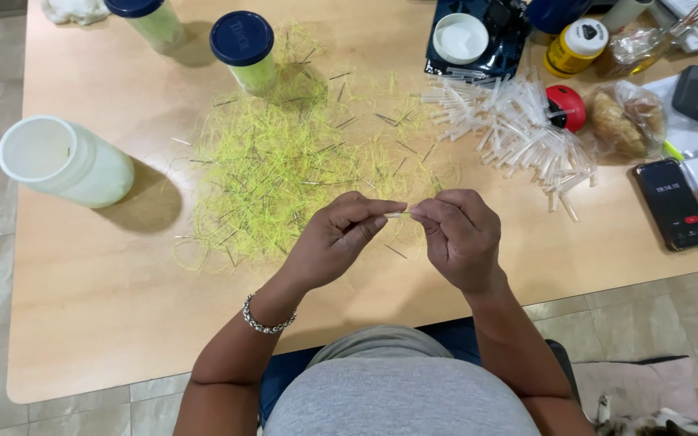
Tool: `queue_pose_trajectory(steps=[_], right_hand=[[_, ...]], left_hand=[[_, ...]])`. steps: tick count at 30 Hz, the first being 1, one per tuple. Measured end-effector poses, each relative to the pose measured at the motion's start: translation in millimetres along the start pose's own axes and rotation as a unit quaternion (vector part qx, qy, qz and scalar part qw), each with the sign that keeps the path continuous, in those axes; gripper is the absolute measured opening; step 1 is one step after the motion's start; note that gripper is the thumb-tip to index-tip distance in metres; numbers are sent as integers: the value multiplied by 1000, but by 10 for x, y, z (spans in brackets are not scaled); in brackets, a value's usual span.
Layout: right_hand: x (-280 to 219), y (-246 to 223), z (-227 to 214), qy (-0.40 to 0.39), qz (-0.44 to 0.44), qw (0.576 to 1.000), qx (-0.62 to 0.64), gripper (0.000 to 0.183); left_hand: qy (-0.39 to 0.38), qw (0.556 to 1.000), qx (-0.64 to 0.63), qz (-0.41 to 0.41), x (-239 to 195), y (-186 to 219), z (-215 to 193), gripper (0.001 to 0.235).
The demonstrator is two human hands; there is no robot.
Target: The person sits on the floor at a low table and repeatedly picks up small yellow fishing lures and clear plastic tubes. They insert the lures into the tubes by hand, then place the assembled items into a white container. A cat is visible sleeping on the floor nearby, and the person briefly pets the cat.
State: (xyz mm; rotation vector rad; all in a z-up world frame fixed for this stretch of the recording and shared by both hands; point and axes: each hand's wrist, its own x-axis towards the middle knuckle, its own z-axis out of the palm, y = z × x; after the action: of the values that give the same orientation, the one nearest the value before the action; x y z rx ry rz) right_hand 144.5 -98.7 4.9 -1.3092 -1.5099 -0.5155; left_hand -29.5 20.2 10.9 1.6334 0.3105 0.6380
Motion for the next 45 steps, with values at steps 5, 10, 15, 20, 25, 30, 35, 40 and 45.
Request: queue_pose_trajectory(steps=[5, 10, 15, 20, 25, 30, 35, 40, 45], right_hand=[[-70, -24, 29, -9, 2, 1000, -2, 15], [24, -109, 34, -15, -26, 999, -17, 18], [-2, -165, 65, -36, -44, 997, -52, 16], [-86, -122, 142, -47, -52, 995, -70, 16], [-71, -82, 203, -60, -69, 992, -92, 15], [-29, -12, 227, -71, -79, 986, -127, 14], [-41, 6, 284, -80, -41, 993, -79, 15], [-8, -46, 338, -79, 20, 997, -15, 20], [60, -108, 360, -67, 68, 994, 54, 13]], left_hand=[[10, 999, 29, 9, -55, 42, 31, 24], [51, 998, 35, 8, -63, 40, 83, 17], [75, 996, 43, 1, -39, -198, 93, 13], [109, 991, 73, 11, -35, -255, 111, 9], [136, 986, 90, 16, -42, -317, 108, 7], [115, 993, 31, -20, -43, -85, 76, 11], [116, 993, 19, 4, -58, -79, -9, 13], [129, 991, 24, 27, -83, -165, -59, 10], [150, 980, 76, 106, -68, -184, -72, 8]])
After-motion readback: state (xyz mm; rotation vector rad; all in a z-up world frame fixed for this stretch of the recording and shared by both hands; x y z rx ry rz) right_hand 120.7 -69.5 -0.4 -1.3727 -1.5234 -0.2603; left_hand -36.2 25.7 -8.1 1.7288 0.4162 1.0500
